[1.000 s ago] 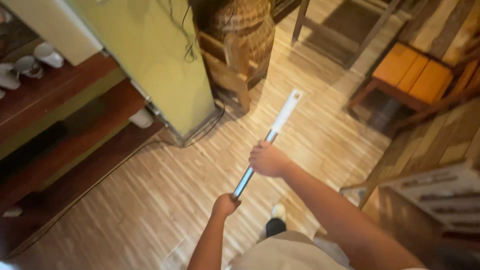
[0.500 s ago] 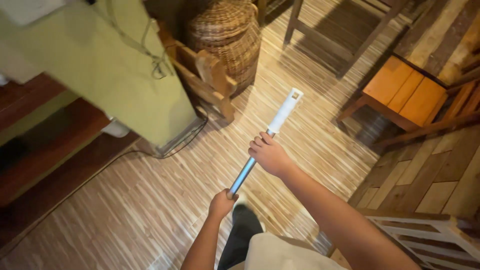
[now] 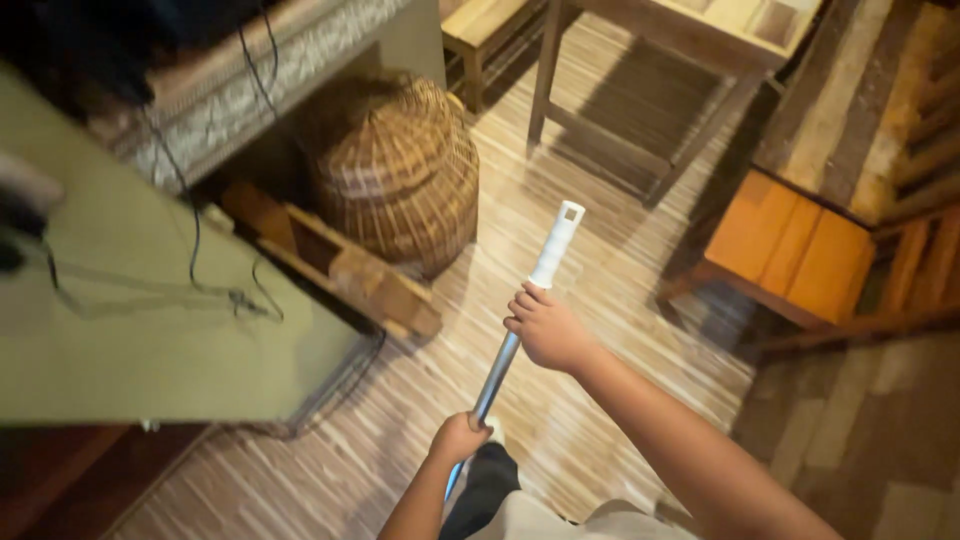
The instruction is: Mopping the wooden-style tiled floor in a restaurant area.
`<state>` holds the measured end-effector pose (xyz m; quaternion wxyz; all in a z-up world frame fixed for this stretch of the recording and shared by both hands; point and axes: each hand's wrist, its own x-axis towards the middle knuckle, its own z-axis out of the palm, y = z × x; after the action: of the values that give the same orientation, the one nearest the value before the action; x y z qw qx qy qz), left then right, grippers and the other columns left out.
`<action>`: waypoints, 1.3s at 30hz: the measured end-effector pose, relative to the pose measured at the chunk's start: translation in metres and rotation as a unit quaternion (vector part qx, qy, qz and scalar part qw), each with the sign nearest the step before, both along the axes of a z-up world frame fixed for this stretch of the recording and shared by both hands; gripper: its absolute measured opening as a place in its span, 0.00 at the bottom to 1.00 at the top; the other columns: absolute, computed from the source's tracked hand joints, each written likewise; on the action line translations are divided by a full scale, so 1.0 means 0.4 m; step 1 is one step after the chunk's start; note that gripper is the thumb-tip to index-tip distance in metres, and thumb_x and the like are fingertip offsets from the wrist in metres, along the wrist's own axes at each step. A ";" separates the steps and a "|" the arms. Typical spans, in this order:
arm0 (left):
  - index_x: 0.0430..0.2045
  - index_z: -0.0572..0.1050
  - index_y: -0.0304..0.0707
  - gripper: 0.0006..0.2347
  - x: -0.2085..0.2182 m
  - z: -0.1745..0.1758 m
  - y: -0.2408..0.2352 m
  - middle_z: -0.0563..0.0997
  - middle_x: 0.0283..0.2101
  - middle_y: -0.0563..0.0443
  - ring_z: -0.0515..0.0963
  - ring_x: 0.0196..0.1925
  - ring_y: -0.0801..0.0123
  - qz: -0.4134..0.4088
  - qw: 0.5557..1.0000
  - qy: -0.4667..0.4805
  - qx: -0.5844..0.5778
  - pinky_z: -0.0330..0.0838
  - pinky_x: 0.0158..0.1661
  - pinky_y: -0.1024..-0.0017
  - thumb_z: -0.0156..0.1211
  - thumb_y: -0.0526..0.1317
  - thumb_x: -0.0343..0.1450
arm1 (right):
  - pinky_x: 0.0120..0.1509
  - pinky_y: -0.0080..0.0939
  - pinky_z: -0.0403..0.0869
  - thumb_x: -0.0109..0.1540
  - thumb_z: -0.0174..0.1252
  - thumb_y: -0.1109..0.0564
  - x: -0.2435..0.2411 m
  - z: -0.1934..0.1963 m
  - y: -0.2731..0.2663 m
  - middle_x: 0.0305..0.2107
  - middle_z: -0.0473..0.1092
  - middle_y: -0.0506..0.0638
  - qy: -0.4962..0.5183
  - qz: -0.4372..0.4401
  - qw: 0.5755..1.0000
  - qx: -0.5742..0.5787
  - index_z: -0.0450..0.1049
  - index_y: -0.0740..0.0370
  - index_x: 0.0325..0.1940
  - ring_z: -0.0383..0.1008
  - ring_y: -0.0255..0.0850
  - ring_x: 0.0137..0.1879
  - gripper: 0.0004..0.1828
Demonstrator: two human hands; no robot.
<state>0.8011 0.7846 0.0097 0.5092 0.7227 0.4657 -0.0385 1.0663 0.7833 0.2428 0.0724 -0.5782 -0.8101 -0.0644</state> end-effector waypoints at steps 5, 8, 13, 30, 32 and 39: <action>0.27 0.81 0.38 0.12 0.107 -0.044 0.175 0.84 0.28 0.41 0.86 0.33 0.53 -0.025 0.997 0.006 -0.068 0.78 0.39 0.61 0.69 0.46 0.60 | 0.74 0.52 0.60 0.51 0.59 0.57 0.069 0.081 0.150 0.35 0.70 0.50 0.072 0.020 0.997 0.021 0.74 0.57 0.34 0.71 0.47 0.53 0.08; 0.29 0.81 0.38 0.12 0.180 -0.003 0.248 0.84 0.30 0.41 0.84 0.35 0.54 -0.004 0.999 -0.002 -0.033 0.77 0.40 0.62 0.69 0.45 0.60 | 0.74 0.52 0.61 0.54 0.61 0.56 0.148 0.075 0.231 0.35 0.70 0.49 0.067 0.022 0.997 0.034 0.74 0.57 0.34 0.71 0.46 0.51 0.06; 0.34 0.80 0.38 0.13 0.245 -0.055 0.316 0.83 0.33 0.39 0.83 0.37 0.52 0.040 0.999 0.014 -0.015 0.77 0.41 0.61 0.67 0.43 0.61 | 0.71 0.52 0.63 0.56 0.62 0.56 0.244 0.023 0.350 0.33 0.70 0.49 0.062 0.069 0.994 0.050 0.74 0.56 0.34 0.72 0.46 0.51 0.05; 0.36 0.80 0.45 0.09 0.519 -0.143 0.124 0.83 0.39 0.38 0.82 0.45 0.44 0.572 0.794 0.109 0.177 0.75 0.45 0.52 0.60 0.33 0.65 | 0.63 0.50 0.66 0.55 0.62 0.55 0.536 -0.034 0.424 0.47 0.72 0.53 0.117 0.492 0.863 0.014 0.75 0.60 0.51 0.71 0.49 0.57 0.20; 0.36 0.80 0.44 0.09 0.524 -0.149 0.078 0.83 0.39 0.39 0.82 0.45 0.44 0.612 0.755 0.096 0.213 0.75 0.45 0.52 0.60 0.32 0.64 | 0.63 0.50 0.68 0.55 0.62 0.55 0.554 -0.028 0.409 0.46 0.73 0.50 0.132 0.568 0.811 -0.047 0.76 0.58 0.49 0.72 0.48 0.57 0.17; 0.33 0.79 0.37 0.08 0.475 -0.006 -0.058 0.79 0.37 0.34 0.76 0.44 0.37 0.707 0.598 0.129 0.354 0.70 0.43 0.51 0.66 0.32 0.62 | 0.63 0.48 0.71 0.61 0.65 0.48 0.509 -0.023 0.379 0.48 0.76 0.48 0.047 0.437 0.813 -0.382 0.81 0.48 0.51 0.75 0.46 0.57 0.14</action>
<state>0.9913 0.7616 0.0073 0.0158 0.2783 0.8688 0.4092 1.2698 0.9348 0.2334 -0.0952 -0.1472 -0.9325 0.3159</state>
